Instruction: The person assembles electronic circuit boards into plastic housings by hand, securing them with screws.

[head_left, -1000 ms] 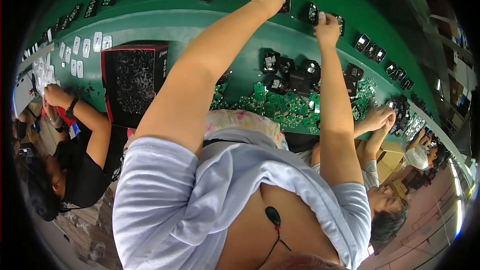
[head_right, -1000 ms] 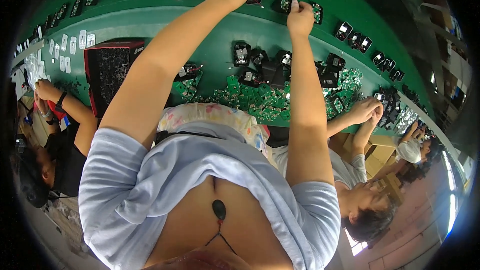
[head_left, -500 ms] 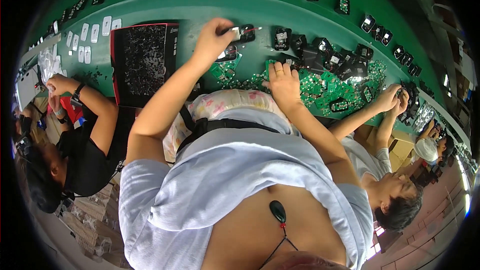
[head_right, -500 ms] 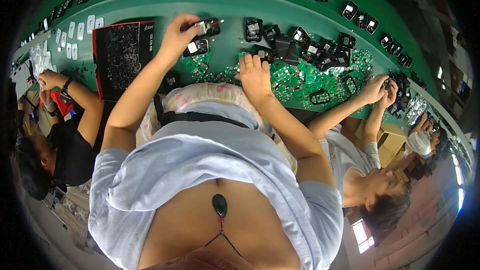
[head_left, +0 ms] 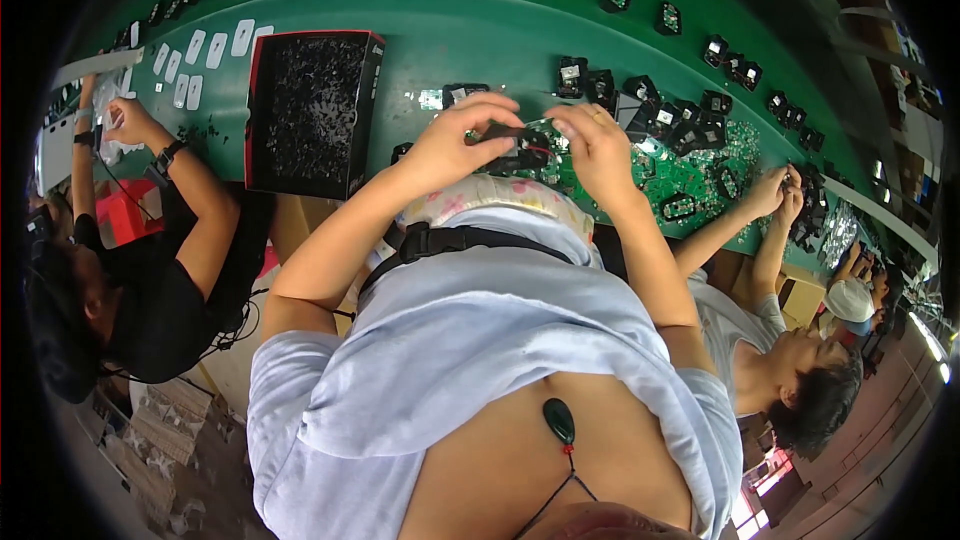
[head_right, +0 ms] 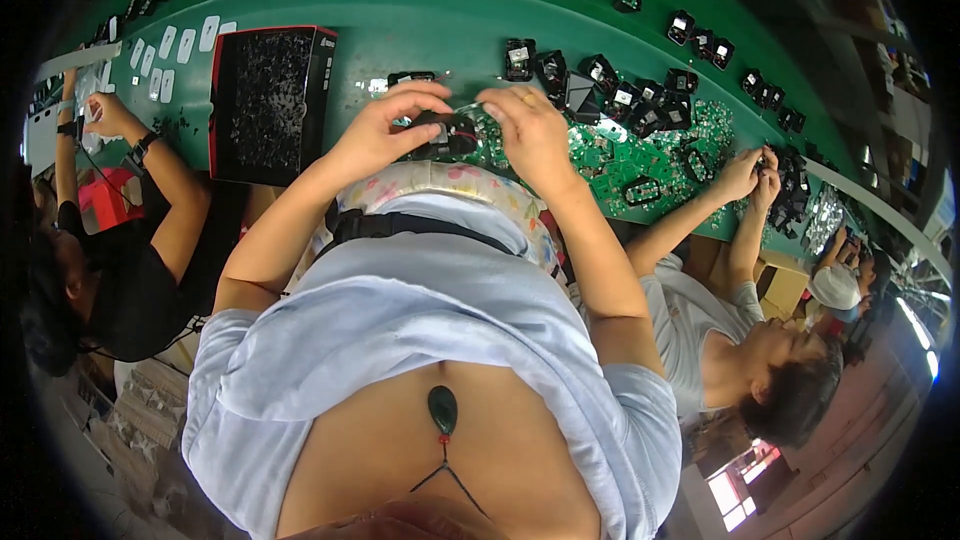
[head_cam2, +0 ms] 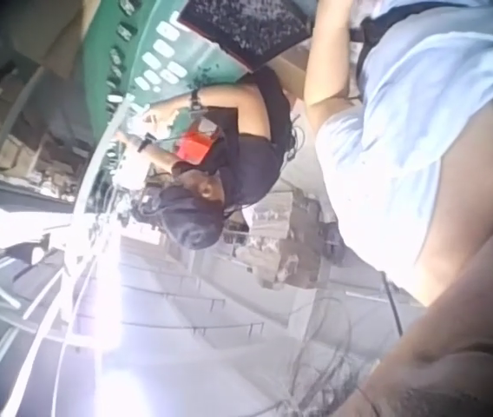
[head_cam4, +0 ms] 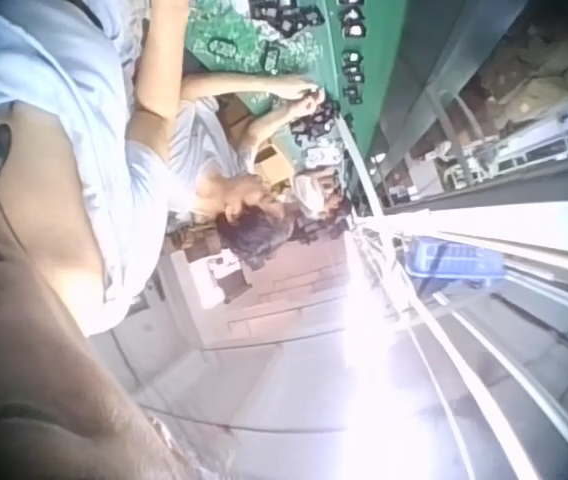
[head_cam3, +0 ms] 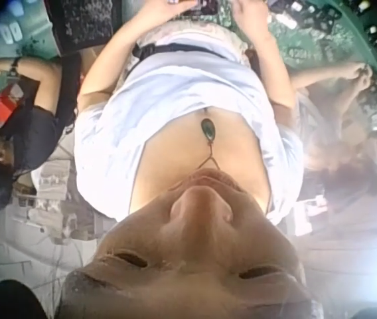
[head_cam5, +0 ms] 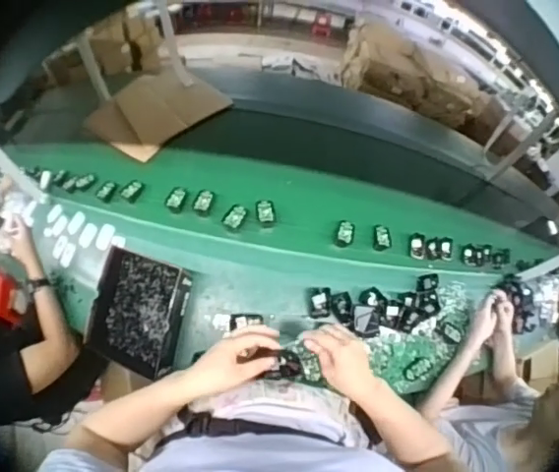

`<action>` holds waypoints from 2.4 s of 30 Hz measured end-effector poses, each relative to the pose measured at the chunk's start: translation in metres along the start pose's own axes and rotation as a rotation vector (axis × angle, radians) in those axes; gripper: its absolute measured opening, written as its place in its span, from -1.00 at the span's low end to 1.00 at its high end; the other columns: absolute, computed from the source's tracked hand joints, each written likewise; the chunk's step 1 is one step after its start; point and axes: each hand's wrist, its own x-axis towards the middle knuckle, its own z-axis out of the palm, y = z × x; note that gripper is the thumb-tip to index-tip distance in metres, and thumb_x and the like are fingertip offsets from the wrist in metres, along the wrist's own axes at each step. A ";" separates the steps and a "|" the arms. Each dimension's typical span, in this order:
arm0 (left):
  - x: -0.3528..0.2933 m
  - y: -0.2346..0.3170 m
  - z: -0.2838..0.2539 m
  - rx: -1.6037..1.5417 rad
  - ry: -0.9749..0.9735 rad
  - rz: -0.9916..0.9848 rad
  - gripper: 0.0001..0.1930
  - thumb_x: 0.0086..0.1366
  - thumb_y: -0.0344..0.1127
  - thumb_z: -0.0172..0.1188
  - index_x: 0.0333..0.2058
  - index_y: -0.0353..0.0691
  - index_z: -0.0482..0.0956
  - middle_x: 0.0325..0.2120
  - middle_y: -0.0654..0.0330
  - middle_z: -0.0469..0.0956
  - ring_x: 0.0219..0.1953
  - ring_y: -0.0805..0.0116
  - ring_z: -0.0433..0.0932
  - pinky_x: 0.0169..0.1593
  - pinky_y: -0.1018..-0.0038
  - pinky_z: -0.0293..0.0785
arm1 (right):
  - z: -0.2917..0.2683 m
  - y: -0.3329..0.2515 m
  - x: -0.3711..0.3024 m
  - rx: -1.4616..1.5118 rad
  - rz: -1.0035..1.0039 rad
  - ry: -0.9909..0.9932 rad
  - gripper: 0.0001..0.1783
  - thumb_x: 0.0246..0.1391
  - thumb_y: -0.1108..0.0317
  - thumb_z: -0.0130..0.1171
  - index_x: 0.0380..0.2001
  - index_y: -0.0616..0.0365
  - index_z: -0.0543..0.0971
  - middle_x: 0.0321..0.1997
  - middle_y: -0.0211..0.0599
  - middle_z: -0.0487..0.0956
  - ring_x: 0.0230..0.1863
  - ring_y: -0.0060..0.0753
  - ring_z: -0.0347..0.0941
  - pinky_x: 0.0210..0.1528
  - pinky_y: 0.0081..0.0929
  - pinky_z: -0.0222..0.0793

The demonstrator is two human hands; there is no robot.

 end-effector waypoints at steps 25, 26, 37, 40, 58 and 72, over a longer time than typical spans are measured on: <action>-0.013 0.037 0.005 0.029 0.458 -0.109 -0.84 0.05 -0.43 0.13 -0.34 -0.29 0.48 -0.47 0.18 0.50 -0.48 0.44 0.44 -0.46 0.53 0.42 | -0.022 -0.070 0.000 1.036 0.364 0.266 -0.68 0.11 0.41 0.01 -0.07 0.20 0.27 -0.43 -0.45 0.40 -0.47 -0.72 0.24 -0.40 -0.77 0.21; -0.013 0.037 0.005 -0.001 0.452 -0.116 -0.83 0.05 -0.43 0.13 -0.33 -0.29 0.48 -0.47 0.18 0.50 -0.47 0.45 0.45 -0.46 0.53 0.42 | -0.022 -0.069 0.000 1.036 0.363 0.266 -0.68 0.11 0.41 0.01 -0.07 0.20 0.27 -0.43 -0.45 0.40 -0.47 -0.72 0.24 -0.40 -0.77 0.21; -0.013 0.034 0.006 -0.046 0.439 -0.103 -0.82 0.05 -0.42 0.14 -0.32 -0.28 0.48 -0.46 0.19 0.51 -0.45 0.48 0.47 -0.44 0.55 0.41 | -0.015 -0.062 0.000 0.821 0.211 0.265 -0.72 0.11 0.46 -0.03 -0.10 0.24 0.28 -0.42 -0.38 0.41 -0.40 -0.67 0.28 -0.33 -0.75 0.20; -0.014 0.036 0.006 -0.046 0.403 -0.122 -0.81 0.08 -0.42 0.13 -0.29 -0.29 0.47 -0.44 0.19 0.51 -0.42 0.50 0.47 -0.39 0.56 0.42 | -0.013 -0.059 -0.002 0.780 0.226 0.220 -0.73 0.11 0.47 -0.03 -0.11 0.26 0.29 -0.42 -0.36 0.43 -0.39 -0.63 0.31 -0.31 -0.72 0.23; -0.010 0.053 0.021 -0.225 0.279 -0.218 -0.75 0.17 -0.37 0.13 -0.17 -0.24 0.38 -0.34 0.26 0.45 -0.40 0.65 0.40 -0.52 0.72 0.39 | -0.024 -0.072 0.003 0.294 0.009 0.307 -0.83 -0.12 0.46 0.20 -0.36 0.17 0.55 -0.49 -0.29 0.43 -0.44 -0.38 0.35 -0.44 -0.52 0.28; -0.007 0.078 0.013 0.404 0.589 0.474 -0.79 -0.09 -0.51 0.25 -0.41 -0.09 0.59 -0.35 0.23 0.42 -0.55 0.38 0.41 -0.53 0.54 0.35 | -0.072 -0.094 0.033 -0.358 -0.350 0.075 -0.84 -0.29 0.45 0.18 -0.54 0.11 0.43 -0.51 -0.40 0.34 -0.49 -0.33 0.30 -0.50 -0.41 0.23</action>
